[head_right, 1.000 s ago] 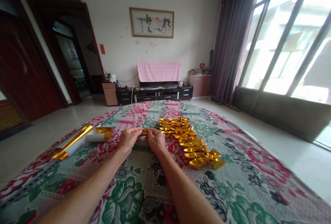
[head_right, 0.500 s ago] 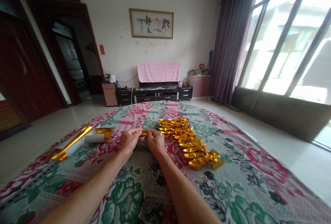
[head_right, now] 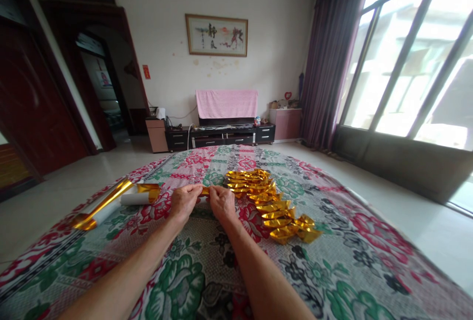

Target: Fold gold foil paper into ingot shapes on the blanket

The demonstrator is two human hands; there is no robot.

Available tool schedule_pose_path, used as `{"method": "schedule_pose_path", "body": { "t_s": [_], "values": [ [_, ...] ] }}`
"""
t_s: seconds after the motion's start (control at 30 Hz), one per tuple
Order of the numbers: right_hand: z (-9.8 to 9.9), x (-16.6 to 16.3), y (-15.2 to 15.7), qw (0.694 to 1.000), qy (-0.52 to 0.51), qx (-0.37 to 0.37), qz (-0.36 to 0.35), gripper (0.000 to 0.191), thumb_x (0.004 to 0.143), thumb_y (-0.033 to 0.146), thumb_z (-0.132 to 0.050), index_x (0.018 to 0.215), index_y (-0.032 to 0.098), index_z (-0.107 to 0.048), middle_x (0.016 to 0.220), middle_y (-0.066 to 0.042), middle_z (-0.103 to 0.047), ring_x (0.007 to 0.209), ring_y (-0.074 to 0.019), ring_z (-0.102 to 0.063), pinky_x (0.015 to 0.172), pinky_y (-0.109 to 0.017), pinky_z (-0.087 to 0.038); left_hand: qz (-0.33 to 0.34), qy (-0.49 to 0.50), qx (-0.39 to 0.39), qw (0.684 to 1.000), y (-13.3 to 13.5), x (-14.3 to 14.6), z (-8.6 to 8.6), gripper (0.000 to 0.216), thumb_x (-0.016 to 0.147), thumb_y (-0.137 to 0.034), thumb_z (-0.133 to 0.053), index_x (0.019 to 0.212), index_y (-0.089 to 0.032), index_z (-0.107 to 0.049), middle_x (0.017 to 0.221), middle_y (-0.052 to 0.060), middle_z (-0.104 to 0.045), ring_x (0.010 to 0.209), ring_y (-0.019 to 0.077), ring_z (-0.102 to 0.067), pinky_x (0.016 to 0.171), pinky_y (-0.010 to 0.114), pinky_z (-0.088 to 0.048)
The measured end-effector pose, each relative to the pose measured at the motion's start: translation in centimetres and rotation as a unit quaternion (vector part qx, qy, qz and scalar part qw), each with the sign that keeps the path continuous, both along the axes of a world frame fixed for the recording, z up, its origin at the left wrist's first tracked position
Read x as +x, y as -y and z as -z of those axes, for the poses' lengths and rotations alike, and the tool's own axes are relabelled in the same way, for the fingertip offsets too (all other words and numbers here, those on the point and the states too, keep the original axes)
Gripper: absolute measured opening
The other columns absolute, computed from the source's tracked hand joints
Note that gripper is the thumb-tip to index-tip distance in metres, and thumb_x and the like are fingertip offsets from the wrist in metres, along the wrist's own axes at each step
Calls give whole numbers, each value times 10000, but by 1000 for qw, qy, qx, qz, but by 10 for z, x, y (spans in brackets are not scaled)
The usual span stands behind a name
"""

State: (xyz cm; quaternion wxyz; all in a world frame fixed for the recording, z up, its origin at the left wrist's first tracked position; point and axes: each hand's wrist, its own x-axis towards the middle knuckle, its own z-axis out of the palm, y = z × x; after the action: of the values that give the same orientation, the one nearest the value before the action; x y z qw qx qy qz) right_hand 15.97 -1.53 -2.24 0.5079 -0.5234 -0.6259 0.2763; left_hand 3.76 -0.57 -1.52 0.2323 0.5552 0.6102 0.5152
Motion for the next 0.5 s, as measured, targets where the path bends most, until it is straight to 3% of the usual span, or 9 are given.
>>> {"method": "schedule_pose_path", "body": {
  "t_s": [0.23,0.5],
  "values": [
    [-1,0,-1,999,-9,-11,31,371,797,388,-395,763,166,-690,616,-21,-661,614,-138,-609,531,-180,-435,14,-40,22,999,0,4,1,243,724,-290,-536,863,-195,-712,827,44,-713,766,172,-646,645,217,-484],
    [-3,0,2,1000,-12,-4,4,369,797,391,-401,761,164,-689,627,-16,-661,598,-143,-606,517,-188,-430,-6,-55,26,998,1,2,1,258,736,-306,-508,857,-197,-708,800,37,-714,780,172,-643,649,222,-475]
  ]
}}
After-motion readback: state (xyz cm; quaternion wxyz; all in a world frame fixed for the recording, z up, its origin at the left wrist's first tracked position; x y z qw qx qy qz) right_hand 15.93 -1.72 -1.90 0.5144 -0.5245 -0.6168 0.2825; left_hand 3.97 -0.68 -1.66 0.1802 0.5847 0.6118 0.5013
